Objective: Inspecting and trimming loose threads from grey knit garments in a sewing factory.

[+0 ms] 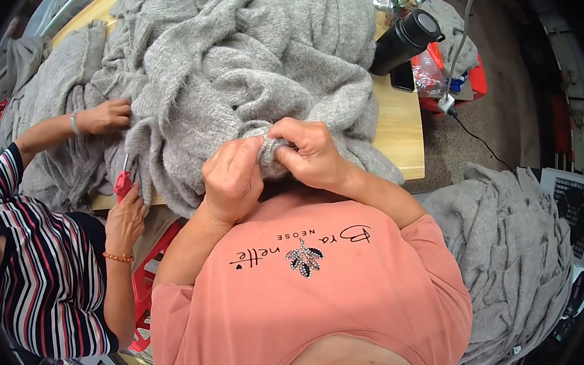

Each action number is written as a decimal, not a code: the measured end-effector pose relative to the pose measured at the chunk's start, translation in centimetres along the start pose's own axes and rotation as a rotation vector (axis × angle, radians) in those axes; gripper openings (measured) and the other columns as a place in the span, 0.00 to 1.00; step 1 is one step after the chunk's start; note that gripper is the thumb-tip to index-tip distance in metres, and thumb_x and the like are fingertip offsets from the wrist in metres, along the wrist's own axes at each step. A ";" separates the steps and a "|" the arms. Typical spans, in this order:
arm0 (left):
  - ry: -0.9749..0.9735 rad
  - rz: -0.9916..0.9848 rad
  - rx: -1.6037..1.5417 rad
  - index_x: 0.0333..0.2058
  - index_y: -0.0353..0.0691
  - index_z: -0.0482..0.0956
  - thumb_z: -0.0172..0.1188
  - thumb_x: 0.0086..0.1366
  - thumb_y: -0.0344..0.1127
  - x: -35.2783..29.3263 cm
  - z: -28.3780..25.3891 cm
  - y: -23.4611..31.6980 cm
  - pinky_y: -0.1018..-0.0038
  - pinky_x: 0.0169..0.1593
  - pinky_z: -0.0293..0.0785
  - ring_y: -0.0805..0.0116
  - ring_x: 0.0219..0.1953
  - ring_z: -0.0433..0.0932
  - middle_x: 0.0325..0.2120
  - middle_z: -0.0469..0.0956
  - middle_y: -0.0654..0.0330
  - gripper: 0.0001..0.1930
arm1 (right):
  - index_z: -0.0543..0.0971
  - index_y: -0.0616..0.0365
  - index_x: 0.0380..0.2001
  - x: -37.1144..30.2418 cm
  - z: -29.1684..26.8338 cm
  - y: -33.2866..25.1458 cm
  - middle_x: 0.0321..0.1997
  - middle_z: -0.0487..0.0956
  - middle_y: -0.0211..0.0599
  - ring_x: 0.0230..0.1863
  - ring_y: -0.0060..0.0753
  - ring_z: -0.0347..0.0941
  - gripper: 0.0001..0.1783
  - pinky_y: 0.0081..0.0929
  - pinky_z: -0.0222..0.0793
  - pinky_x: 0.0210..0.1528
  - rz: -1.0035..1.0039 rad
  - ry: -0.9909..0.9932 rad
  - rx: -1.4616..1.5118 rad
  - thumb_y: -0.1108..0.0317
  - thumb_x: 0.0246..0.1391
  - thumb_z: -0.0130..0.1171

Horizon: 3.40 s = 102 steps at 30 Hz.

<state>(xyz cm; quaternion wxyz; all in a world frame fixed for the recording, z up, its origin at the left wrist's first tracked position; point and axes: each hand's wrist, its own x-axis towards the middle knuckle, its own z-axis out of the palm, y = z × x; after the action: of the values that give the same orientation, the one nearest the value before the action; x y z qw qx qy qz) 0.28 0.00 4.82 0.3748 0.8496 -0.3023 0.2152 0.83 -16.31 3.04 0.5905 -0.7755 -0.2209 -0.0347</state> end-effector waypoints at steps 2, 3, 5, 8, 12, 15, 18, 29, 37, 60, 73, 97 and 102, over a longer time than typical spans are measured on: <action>0.022 0.072 0.081 0.34 0.31 0.73 0.52 0.42 0.15 0.0 0.1 0.0 0.70 0.25 0.71 0.57 0.21 0.74 0.22 0.74 0.53 0.16 | 0.73 0.64 0.28 -0.2 0.4 0.0 0.23 0.74 0.38 0.20 0.28 0.71 0.11 0.23 0.64 0.22 -0.038 0.108 0.032 0.84 0.35 0.51; 0.021 0.071 0.082 0.34 0.31 0.73 0.52 0.42 0.15 -0.1 0.2 0.1 0.70 0.25 0.71 0.57 0.21 0.74 0.22 0.74 0.53 0.16 | 0.73 0.64 0.28 -0.2 0.4 0.0 0.23 0.74 0.38 0.20 0.28 0.71 0.11 0.23 0.64 0.22 -0.037 0.107 0.034 0.84 0.35 0.51; 0.021 0.094 0.041 0.35 0.30 0.73 0.53 0.42 0.15 -0.2 0.2 0.5 0.71 0.25 0.71 0.57 0.22 0.74 0.23 0.74 0.53 0.17 | 0.73 0.64 0.28 -0.1 0.3 -0.2 0.23 0.74 0.39 0.20 0.27 0.71 0.12 0.24 0.64 0.21 -0.111 0.159 -0.085 0.85 0.34 0.51; 0.101 0.111 0.015 0.35 0.30 0.73 0.53 0.41 0.15 0.3 0.5 0.5 0.71 0.25 0.71 0.58 0.22 0.73 0.23 0.74 0.53 0.17 | 0.73 0.64 0.28 0.3 0.2 -0.6 0.22 0.73 0.40 0.19 0.26 0.70 0.13 0.25 0.64 0.21 -0.252 0.221 -0.329 0.85 0.33 0.50; 0.134 -0.019 -0.123 0.35 0.31 0.72 0.52 0.40 0.15 1.8 0.5 1.2 0.71 0.26 0.71 0.57 0.22 0.74 0.23 0.73 0.53 0.18 | 0.73 0.61 0.28 0.8 -2.1 -2.6 0.24 0.73 0.37 0.21 0.29 0.70 0.08 0.21 0.65 0.22 -0.244 0.447 -0.232 0.77 0.39 0.55; 0.090 0.026 -0.117 0.32 0.32 0.74 0.50 0.37 0.15 1.7 -0.7 1.0 0.70 0.27 0.71 0.56 0.23 0.74 0.23 0.74 0.52 0.18 | 0.74 0.63 0.31 -0.8 -6.9 -6.7 0.32 0.74 0.37 0.30 0.28 0.71 0.10 0.21 0.67 0.32 -0.314 0.557 -0.224 0.77 0.41 0.56; -0.146 0.170 -0.451 0.29 0.30 0.75 0.49 0.35 0.19 4.2 -5.3 3.9 0.71 0.20 0.67 0.59 0.16 0.71 0.18 0.73 0.53 0.16 | 0.68 0.55 0.30 -3.9 -13.8 -7.8 0.25 0.69 0.33 0.20 0.24 0.64 0.09 0.23 0.58 0.17 -0.651 -0.012 0.385 0.69 0.46 0.57; -0.073 -0.473 -0.417 0.35 0.33 0.75 0.59 0.54 0.28 3.0 2.7 -1.9 0.78 0.29 0.71 0.72 0.22 0.72 0.22 0.75 0.60 0.10 | 0.72 0.68 0.34 -2.3 -10.4 -3.3 0.32 0.77 0.41 0.34 0.28 0.74 0.16 0.24 0.71 0.39 -0.259 0.835 0.297 0.64 0.49 0.54; -0.701 0.035 -0.034 0.18 0.41 0.73 0.54 0.51 0.36 1.7 6.9 -0.7 0.63 0.24 0.69 0.56 0.19 0.73 0.18 0.74 0.55 0.08 | 0.73 0.68 0.30 -2.0 -10.5 -5.5 0.28 0.77 0.41 0.27 0.26 0.73 0.08 0.21 0.69 0.32 -0.263 0.684 0.018 0.72 0.50 0.51; -1.726 0.542 0.652 0.48 0.46 0.71 0.50 0.56 0.41 18.1 0.1 9.3 0.78 0.50 0.65 0.66 0.45 0.73 0.42 0.74 0.64 0.19 | 0.74 0.66 0.36 0.6 -15.3 -2.1 0.37 0.77 0.37 0.37 0.27 0.72 0.09 0.24 0.68 0.43 -0.279 0.970 0.256 0.78 0.49 0.51; -0.146 -0.038 0.037 0.40 0.37 0.74 0.61 0.48 0.30 5.7 2.4 -3.1 0.64 0.34 0.72 0.52 0.30 0.76 0.27 0.75 0.49 0.17 | 0.74 0.64 0.33 1.5 -9.7 4.2 0.29 0.73 0.24 0.30 0.12 0.65 0.04 0.12 0.62 0.34 -0.067 0.638 0.231 0.76 0.52 0.55; -0.263 -0.511 -0.550 0.30 0.32 0.78 0.61 0.50 0.27 4.0 4.5 -2.2 0.80 0.32 0.69 0.80 0.27 0.72 0.24 0.78 0.62 0.07 | 0.75 0.59 0.21 1.8 -4.4 3.1 0.22 0.73 0.37 0.26 0.42 0.69 0.02 0.33 0.65 0.28 -0.143 0.088 -0.430 0.75 0.38 0.56; -0.293 -0.648 -0.629 0.25 0.32 0.80 0.60 0.50 0.24 2.7 4.5 -2.6 0.85 0.24 0.62 0.84 0.21 0.66 0.17 0.74 0.69 0.03 | 0.73 0.59 0.19 0.5 -4.8 3.1 0.21 0.72 0.42 0.23 0.45 0.69 0.01 0.35 0.64 0.24 -0.059 0.000 -0.306 0.74 0.40 0.55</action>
<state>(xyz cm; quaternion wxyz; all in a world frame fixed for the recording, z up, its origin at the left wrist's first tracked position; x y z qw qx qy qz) 4.61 -3.01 2.33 0.6152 0.7668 -0.1218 -0.1370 3.41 -21.28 1.88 0.4640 -0.8496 -0.2360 -0.0853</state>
